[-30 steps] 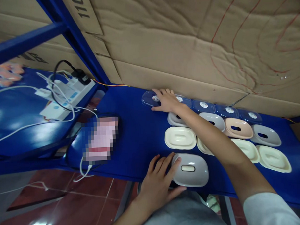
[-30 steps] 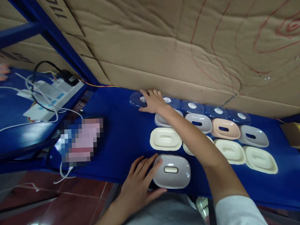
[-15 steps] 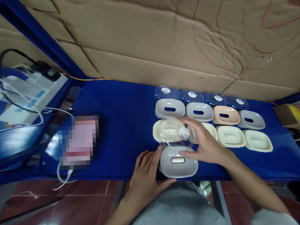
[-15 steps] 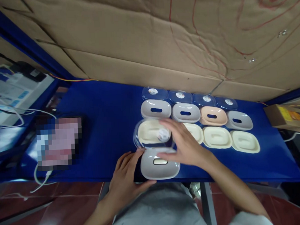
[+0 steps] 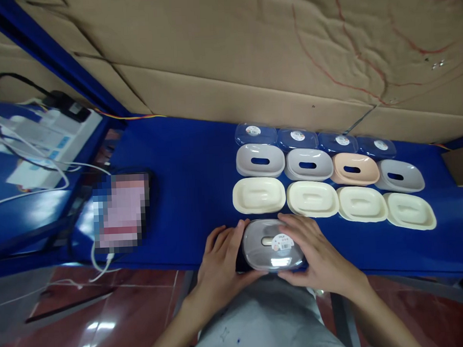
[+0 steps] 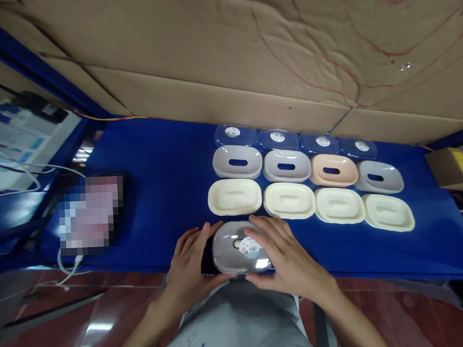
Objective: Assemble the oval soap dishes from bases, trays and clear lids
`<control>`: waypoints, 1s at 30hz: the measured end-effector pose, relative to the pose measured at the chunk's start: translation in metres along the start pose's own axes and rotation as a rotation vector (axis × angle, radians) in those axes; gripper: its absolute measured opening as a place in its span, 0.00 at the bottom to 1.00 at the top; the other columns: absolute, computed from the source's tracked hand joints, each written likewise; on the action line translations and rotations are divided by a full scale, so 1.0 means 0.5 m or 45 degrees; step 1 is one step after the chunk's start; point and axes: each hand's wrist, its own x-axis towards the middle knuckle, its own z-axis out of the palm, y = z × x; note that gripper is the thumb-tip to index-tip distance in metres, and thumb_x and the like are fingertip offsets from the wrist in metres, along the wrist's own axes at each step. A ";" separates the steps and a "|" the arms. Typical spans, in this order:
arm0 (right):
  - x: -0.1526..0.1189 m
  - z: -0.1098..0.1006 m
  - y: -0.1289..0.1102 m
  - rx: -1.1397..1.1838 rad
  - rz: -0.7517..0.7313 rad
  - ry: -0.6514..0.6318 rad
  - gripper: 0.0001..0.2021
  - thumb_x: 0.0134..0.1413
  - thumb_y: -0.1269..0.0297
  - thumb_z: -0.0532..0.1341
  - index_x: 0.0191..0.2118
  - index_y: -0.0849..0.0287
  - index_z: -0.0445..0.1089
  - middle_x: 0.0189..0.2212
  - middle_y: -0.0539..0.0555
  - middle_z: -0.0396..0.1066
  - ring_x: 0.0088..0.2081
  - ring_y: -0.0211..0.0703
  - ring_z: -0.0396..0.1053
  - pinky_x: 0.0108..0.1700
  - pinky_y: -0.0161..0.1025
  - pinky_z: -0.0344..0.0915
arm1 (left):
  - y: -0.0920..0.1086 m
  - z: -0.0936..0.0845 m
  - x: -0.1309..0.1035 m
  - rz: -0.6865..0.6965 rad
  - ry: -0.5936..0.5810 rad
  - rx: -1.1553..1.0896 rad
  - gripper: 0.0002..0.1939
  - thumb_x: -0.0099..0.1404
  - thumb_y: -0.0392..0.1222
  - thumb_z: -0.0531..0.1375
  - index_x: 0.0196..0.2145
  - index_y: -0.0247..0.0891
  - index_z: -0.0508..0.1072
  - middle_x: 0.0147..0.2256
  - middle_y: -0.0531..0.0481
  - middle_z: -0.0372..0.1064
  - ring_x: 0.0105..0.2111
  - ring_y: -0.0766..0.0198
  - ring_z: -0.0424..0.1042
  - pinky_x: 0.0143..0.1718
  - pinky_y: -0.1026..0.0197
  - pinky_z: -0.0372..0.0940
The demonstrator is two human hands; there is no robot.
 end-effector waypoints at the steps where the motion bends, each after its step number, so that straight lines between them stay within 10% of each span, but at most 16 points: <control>1: 0.000 0.000 0.001 -0.005 -0.001 -0.007 0.44 0.64 0.55 0.71 0.78 0.50 0.49 0.75 0.67 0.61 0.74 0.69 0.61 0.69 0.71 0.66 | 0.000 0.000 0.000 0.007 -0.007 0.000 0.57 0.76 0.72 0.57 0.82 0.37 0.33 0.63 0.34 0.77 0.57 0.41 0.78 0.63 0.38 0.64; 30: -0.029 0.020 0.037 0.089 0.013 0.001 0.51 0.64 0.47 0.73 0.82 0.46 0.44 0.77 0.65 0.57 0.76 0.65 0.60 0.72 0.61 0.69 | 0.004 -0.006 0.007 0.043 -0.051 -0.011 0.50 0.75 0.69 0.61 0.80 0.37 0.48 0.65 0.36 0.75 0.56 0.45 0.79 0.65 0.41 0.62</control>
